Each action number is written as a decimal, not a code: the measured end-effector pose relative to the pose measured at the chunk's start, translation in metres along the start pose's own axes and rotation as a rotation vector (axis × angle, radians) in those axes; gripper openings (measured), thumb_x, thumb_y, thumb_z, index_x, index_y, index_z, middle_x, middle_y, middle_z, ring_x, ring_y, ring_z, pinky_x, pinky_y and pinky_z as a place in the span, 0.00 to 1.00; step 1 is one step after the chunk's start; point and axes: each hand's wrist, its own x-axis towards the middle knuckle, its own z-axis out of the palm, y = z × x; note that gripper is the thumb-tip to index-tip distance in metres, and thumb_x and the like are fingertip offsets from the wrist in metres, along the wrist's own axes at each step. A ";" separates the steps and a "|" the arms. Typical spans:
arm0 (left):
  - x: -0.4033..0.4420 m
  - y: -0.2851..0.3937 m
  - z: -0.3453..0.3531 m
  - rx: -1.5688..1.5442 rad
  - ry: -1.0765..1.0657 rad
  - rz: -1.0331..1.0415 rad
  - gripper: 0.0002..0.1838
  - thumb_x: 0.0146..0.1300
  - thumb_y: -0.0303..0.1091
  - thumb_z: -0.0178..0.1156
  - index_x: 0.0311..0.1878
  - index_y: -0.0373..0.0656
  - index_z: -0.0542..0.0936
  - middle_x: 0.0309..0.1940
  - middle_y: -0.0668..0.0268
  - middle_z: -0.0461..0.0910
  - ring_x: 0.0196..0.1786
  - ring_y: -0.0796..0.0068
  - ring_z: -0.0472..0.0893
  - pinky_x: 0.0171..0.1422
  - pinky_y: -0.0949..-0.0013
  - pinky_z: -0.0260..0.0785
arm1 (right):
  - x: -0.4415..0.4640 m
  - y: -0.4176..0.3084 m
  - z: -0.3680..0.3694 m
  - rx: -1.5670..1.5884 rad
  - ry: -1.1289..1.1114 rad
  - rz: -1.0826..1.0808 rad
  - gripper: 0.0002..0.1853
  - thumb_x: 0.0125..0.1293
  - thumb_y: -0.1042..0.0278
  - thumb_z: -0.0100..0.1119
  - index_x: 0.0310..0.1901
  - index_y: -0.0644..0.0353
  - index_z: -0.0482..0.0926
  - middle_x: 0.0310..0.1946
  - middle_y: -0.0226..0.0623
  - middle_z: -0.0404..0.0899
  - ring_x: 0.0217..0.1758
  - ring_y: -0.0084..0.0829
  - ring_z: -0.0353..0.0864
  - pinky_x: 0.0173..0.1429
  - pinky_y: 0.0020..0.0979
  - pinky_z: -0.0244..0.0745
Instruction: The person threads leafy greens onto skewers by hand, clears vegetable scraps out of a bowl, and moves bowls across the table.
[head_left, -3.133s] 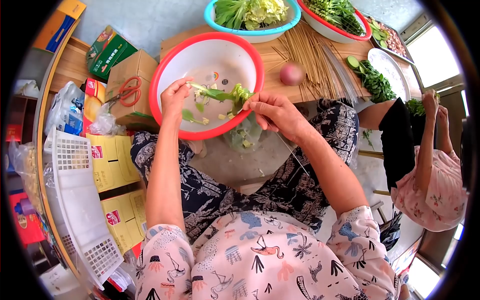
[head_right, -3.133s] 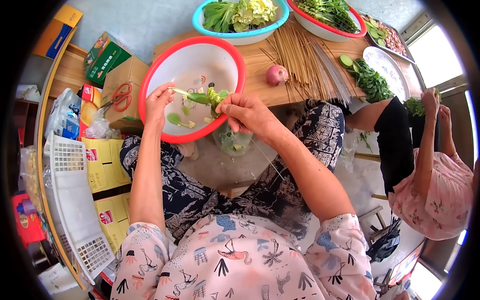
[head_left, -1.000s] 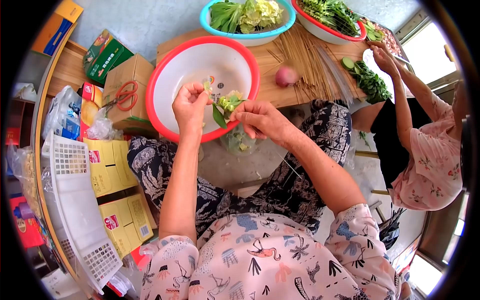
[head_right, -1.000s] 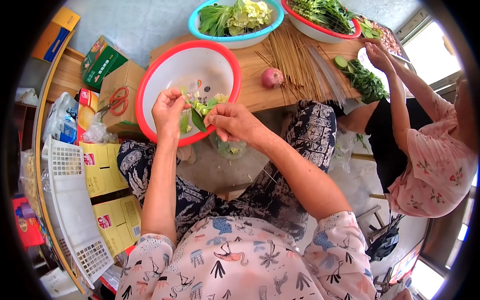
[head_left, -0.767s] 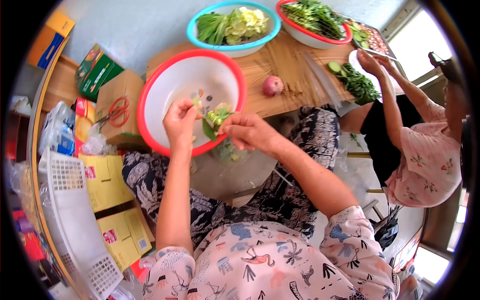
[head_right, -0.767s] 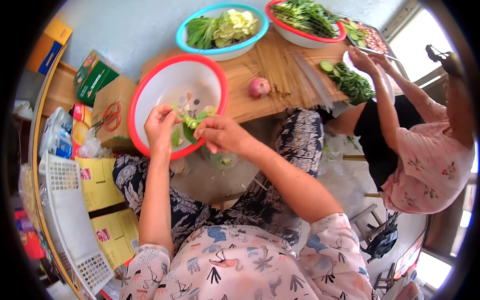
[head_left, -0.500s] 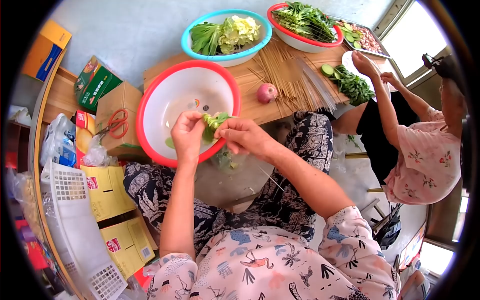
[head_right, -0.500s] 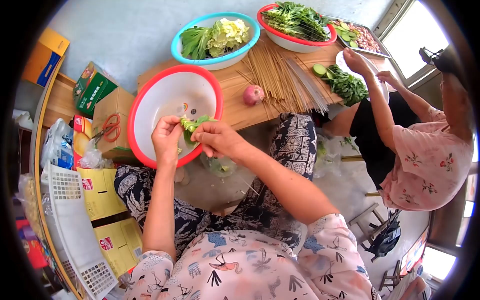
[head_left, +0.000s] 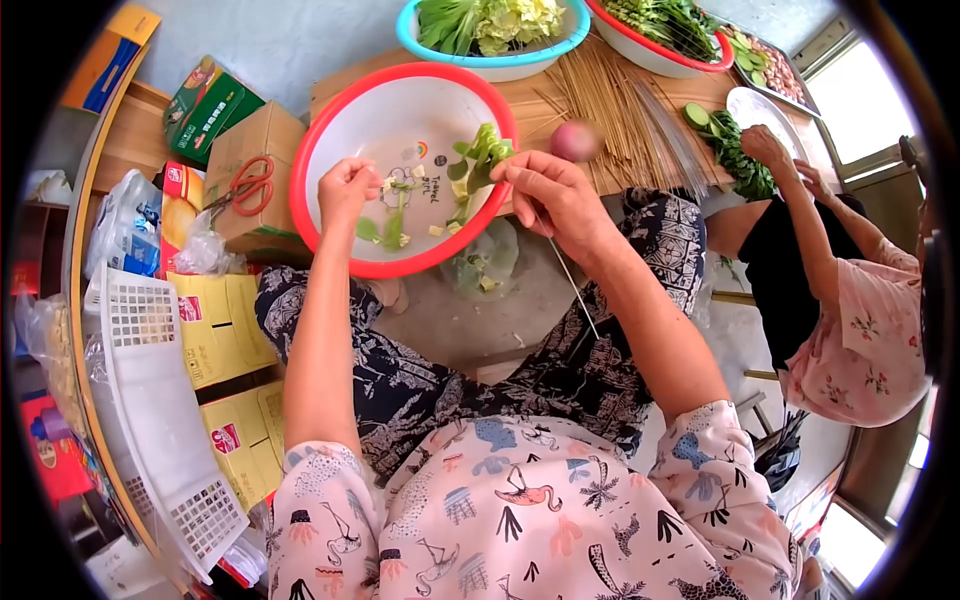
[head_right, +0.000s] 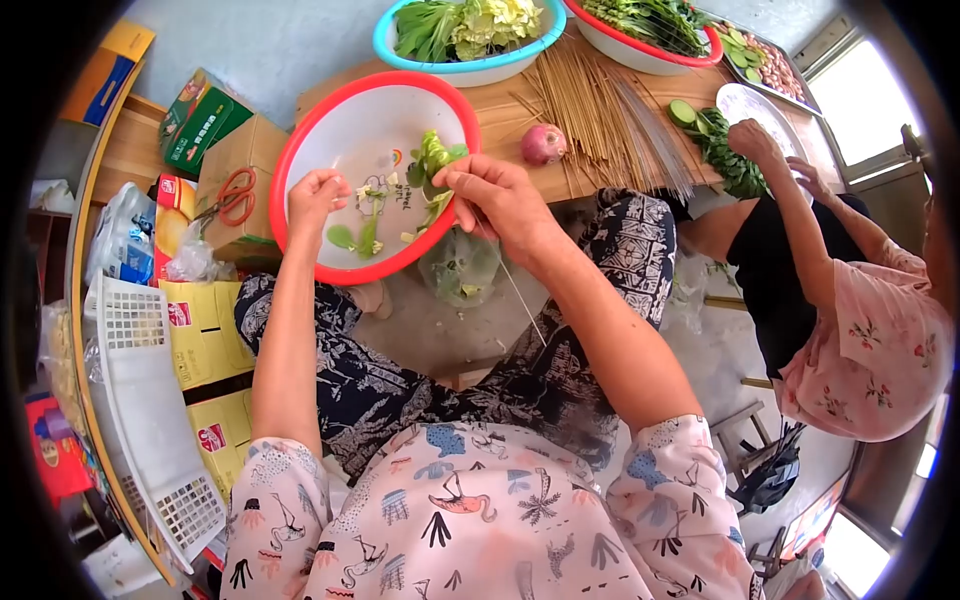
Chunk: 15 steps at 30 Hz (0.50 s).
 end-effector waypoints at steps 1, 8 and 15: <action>0.004 -0.011 -0.002 0.144 -0.032 -0.096 0.05 0.60 0.29 0.60 0.35 0.37 0.81 0.30 0.66 0.82 0.31 0.80 0.82 0.35 0.78 0.75 | 0.000 -0.003 0.000 -0.015 0.018 -0.019 0.10 0.71 0.66 0.48 0.43 0.63 0.76 0.15 0.24 0.68 0.15 0.12 0.59 0.18 0.16 0.49; 0.030 -0.049 0.015 0.911 -0.347 -0.340 0.12 0.50 0.37 0.67 0.35 0.39 0.83 0.28 0.59 0.83 0.31 0.65 0.84 0.37 0.66 0.77 | 0.001 -0.002 0.001 -0.007 0.017 0.034 0.10 0.72 0.66 0.47 0.43 0.62 0.76 0.15 0.24 0.67 0.15 0.12 0.58 0.19 0.16 0.49; 0.036 -0.066 0.019 1.081 -0.280 -0.319 0.14 0.48 0.37 0.67 0.36 0.40 0.83 0.34 0.55 0.84 0.39 0.52 0.82 0.47 0.59 0.75 | 0.002 -0.001 0.003 -0.047 0.003 0.045 0.11 0.72 0.66 0.47 0.43 0.63 0.76 0.15 0.24 0.67 0.15 0.12 0.58 0.18 0.17 0.48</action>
